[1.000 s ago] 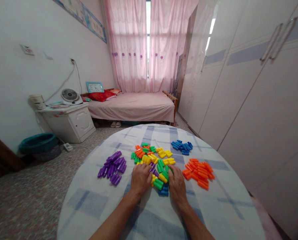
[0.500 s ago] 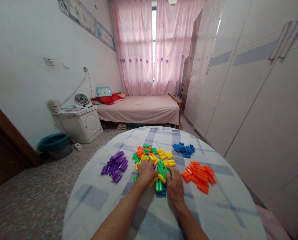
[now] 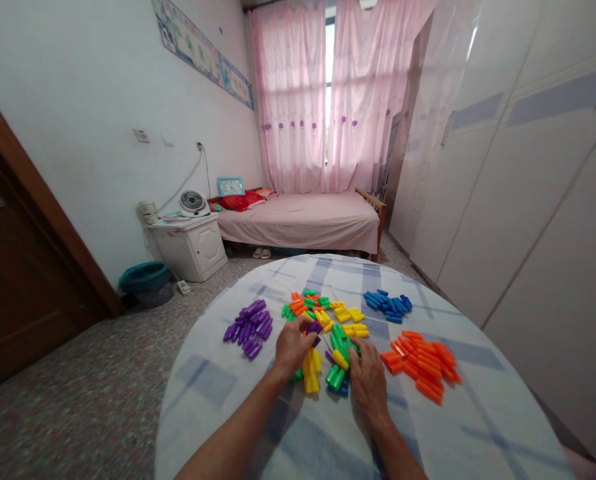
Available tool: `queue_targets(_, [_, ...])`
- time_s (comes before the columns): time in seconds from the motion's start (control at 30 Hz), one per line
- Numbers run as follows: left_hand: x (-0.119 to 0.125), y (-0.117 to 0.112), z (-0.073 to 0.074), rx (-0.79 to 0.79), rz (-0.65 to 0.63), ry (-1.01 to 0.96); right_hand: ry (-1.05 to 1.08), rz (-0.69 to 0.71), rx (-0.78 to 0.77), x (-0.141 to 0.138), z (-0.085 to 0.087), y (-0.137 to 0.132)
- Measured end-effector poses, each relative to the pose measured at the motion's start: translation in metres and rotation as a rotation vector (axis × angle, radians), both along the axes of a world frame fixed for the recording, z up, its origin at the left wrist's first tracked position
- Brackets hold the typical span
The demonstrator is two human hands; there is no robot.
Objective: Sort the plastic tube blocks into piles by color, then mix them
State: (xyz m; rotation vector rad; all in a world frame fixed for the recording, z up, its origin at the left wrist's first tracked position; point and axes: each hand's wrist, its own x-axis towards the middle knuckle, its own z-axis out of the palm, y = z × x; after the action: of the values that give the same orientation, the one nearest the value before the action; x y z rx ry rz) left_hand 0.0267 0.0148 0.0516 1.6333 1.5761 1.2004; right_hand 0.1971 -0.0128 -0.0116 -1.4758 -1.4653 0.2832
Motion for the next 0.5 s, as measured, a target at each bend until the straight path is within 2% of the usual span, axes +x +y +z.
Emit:
queue_targets(0.1, [-0.03,0.0,0.005,0.04,-0.038,-0.369,-0.025,0.019,-0.009,0.001,-0.002,0.002])
queue_targets(0.27, [-0.073,0.001,0.006,0.047,0.088,-0.506,-0.065,0.009,-0.02,0.002,-0.006,0.005])
queue_targets(0.37, [-0.079,0.001,0.001,0.034,0.143,-0.582,-0.079,0.003,-0.017,0.003,-0.011,0.007])
queue_targets(0.5, [-0.069,-0.004,-0.003,0.01,0.148,-0.663,-0.145,-0.022,0.079,0.004,-0.009,0.006])
